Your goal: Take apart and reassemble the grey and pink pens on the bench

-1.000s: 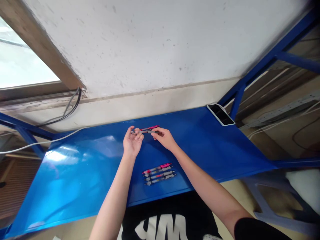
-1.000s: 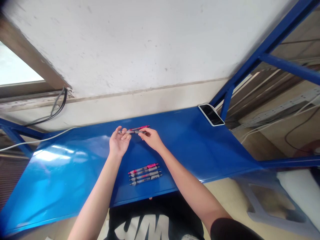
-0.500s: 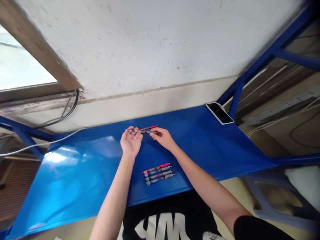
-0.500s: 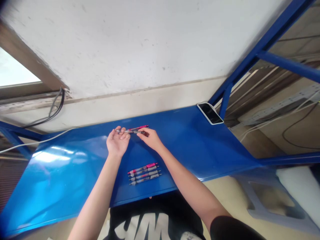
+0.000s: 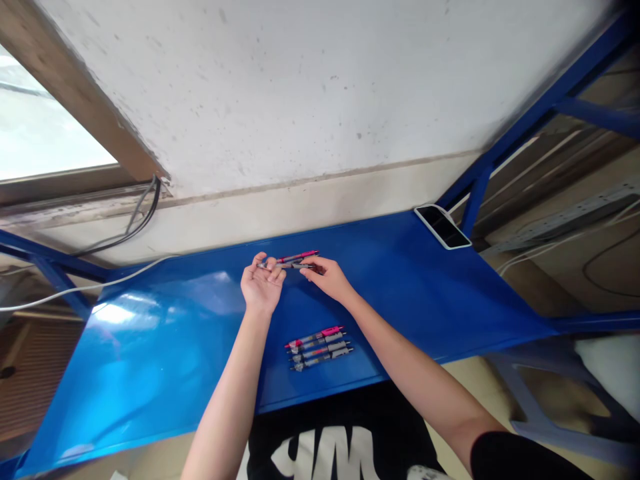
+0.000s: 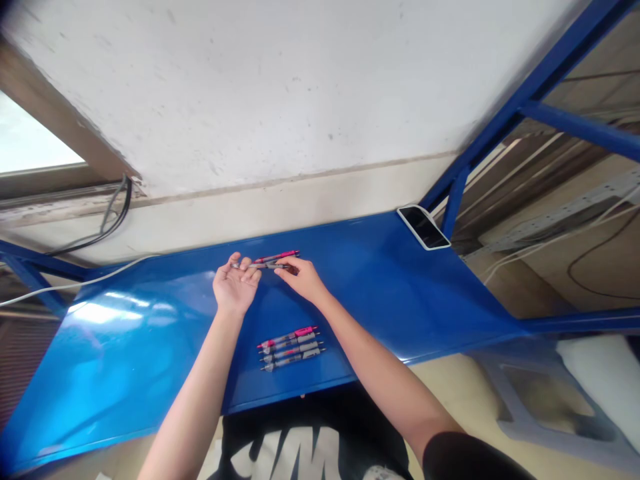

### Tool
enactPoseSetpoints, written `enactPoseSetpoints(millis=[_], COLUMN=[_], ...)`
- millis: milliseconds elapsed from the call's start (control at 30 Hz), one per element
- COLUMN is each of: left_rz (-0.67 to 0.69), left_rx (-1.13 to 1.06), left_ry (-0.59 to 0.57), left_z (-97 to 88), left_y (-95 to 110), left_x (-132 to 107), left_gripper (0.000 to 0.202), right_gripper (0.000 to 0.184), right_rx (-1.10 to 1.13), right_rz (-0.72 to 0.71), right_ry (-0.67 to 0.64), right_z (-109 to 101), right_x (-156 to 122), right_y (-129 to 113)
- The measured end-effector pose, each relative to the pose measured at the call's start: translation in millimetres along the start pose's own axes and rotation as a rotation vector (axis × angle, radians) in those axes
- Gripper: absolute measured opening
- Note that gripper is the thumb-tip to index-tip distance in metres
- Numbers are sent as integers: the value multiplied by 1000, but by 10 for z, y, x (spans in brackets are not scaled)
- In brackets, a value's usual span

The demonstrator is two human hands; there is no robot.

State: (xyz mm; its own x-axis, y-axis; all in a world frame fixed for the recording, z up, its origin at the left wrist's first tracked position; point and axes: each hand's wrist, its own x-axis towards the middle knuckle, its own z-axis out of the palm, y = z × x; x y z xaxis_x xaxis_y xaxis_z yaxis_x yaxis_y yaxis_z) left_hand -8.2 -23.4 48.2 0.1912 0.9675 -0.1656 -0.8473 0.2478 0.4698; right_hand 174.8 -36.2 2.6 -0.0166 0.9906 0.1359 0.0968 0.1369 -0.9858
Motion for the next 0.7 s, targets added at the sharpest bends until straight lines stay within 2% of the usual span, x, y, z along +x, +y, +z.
enactPoseSetpoints(millis=[367,600,700], left_rz=[32,35,18], left_rx=[21,59,54], left_ry=[65,68,54], left_z=[31,33,20], left_y=[-13,3,19], left_x=[-7,1,-6], left_gripper=[4,24,22], right_gripper=[24,21,20], right_rx=[-34,-95,-120], right_rz=[-20,-66,-80], right_ry=[0,-10,-18], right_z=[-32,0,9], right_x=[-21,-37,-49], right_y=[-89,-139,-162])
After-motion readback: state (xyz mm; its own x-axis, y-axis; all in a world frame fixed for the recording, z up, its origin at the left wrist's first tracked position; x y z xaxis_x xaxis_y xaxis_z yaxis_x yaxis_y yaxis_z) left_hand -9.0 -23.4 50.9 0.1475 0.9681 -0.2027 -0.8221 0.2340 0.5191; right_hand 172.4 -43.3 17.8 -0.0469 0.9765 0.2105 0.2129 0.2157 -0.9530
